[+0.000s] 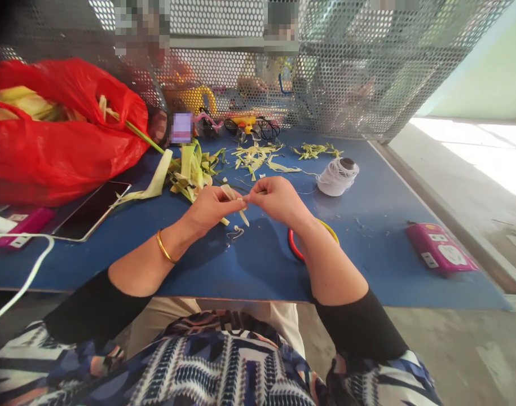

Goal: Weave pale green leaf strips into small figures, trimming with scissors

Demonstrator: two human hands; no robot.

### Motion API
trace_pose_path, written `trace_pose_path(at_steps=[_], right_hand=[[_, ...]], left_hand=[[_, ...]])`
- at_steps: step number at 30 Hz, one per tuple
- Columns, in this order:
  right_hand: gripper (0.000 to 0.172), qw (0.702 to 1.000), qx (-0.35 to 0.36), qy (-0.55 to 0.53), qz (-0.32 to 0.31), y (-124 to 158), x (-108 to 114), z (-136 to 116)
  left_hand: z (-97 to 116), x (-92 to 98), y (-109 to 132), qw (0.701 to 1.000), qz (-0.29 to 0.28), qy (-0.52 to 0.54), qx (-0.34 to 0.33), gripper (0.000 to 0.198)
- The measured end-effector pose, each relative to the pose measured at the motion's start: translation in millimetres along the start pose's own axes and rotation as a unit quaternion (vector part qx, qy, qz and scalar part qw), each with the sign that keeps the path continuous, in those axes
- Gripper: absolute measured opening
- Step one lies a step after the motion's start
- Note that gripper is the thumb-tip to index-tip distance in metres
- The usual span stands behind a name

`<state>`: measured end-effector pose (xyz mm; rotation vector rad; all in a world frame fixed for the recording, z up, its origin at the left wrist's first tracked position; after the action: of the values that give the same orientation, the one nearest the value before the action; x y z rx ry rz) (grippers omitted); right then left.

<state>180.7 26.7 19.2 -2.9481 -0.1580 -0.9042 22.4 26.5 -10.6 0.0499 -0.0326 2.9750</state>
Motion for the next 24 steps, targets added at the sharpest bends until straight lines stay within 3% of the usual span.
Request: trace_pose_path(at_steps=[4,7,10,12,14,18,24], right_hand=[[0.022,0.987,0.065,-0.133,0.059,-2.4,5.9,-3.3],[0.022,0.971,0.089,-0.191,0.114,-4.7,11.7,-1.7],[0.023,0.979,0.069,-0.183,0.054,-5.1,4.6,2.0],[0.022,0.983,0.065,-0.171,-0.004,-3.9,-5.9,4.4],[0.021,0.985,0.076,-0.156,-0.019,-3.1,-16.2,7.0],[0.014,0.987,0.083,-0.134,0.017,-4.7,-27.4,12.3],[0.004,0.99,0.114,-0.048,0.062,-4.7,-24.5,4.7]], left_hand=[[2.1,5.9,-2.6,0.989,-0.007,0.128,0.073,0.008],[7.8,12.4,-3.9,0.951,-0.047,0.263,0.153,0.006],[15.1,16.3,-2.9,0.919,-0.091,0.334,0.19,0.009],[18.3,17.4,-1.9,0.91,-0.096,0.349,0.2,0.011],[19.2,17.2,-1.4,0.904,-0.096,0.359,0.21,0.014],[15.6,15.2,-1.6,0.89,-0.115,0.374,0.234,0.013],[11.6,14.1,-2.6,0.892,-0.104,0.367,0.24,0.007]])
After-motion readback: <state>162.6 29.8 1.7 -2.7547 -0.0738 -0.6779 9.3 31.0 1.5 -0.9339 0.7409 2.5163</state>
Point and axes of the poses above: each hand's wrist, its own y-axis away from the middle knuckle, its own x-axis out of the back of the hand, z = x × y, the point moved 2 cm from there along -y, towards the middle knuckle, and after that the axes turned 3 degrees about z, right-handed, at the moved point
